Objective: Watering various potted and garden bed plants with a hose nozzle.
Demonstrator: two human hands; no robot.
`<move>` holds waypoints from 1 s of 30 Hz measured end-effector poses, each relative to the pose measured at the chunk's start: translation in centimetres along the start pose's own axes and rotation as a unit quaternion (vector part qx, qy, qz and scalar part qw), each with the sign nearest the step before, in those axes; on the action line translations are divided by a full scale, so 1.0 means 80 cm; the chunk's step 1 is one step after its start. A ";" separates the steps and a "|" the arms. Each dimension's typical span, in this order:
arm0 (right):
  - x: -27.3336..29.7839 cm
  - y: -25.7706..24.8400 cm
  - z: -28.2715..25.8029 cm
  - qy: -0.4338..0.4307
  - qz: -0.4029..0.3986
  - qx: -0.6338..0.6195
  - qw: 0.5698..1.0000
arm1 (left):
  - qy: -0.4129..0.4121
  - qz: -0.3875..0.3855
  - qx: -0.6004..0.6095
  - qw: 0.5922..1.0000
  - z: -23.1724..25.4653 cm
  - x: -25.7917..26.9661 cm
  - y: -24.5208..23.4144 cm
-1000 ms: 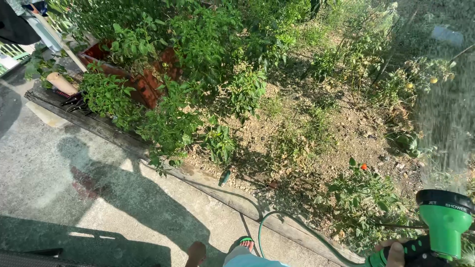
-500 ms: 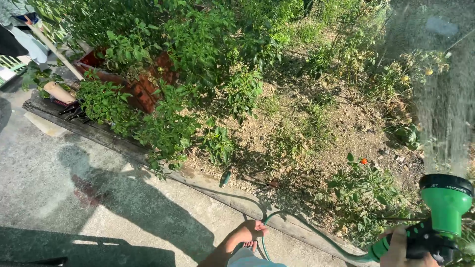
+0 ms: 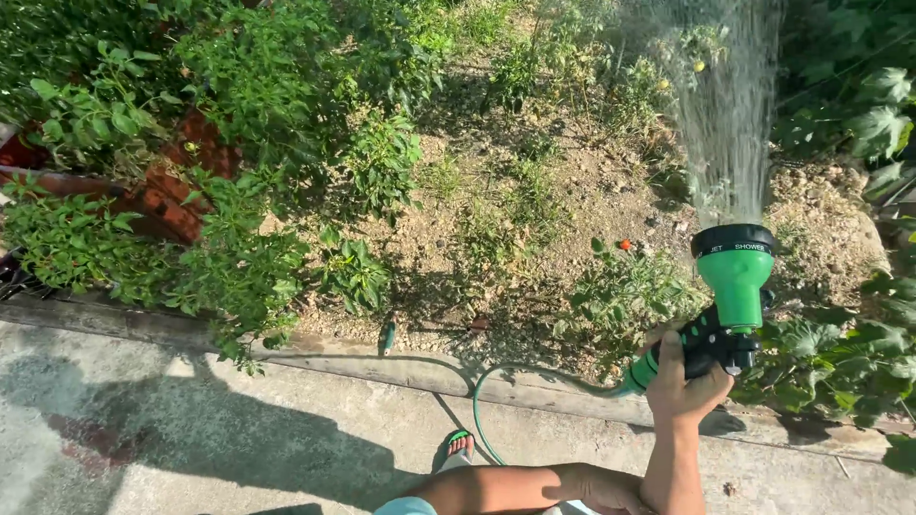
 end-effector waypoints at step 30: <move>0.025 -0.077 -0.030 0.078 -0.013 0.198 0.977 | 0.003 0.033 -0.557 0.830 0.061 0.041 0.134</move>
Point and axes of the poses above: each hand's wrist, its own x-axis away from the middle knuckle, its own y-axis out of the palm, z = x × y, the point moved 4 cm from there along -x, towards the middle knuckle, and after that the axes turned 7 degrees about z, right-handed, at the moved point
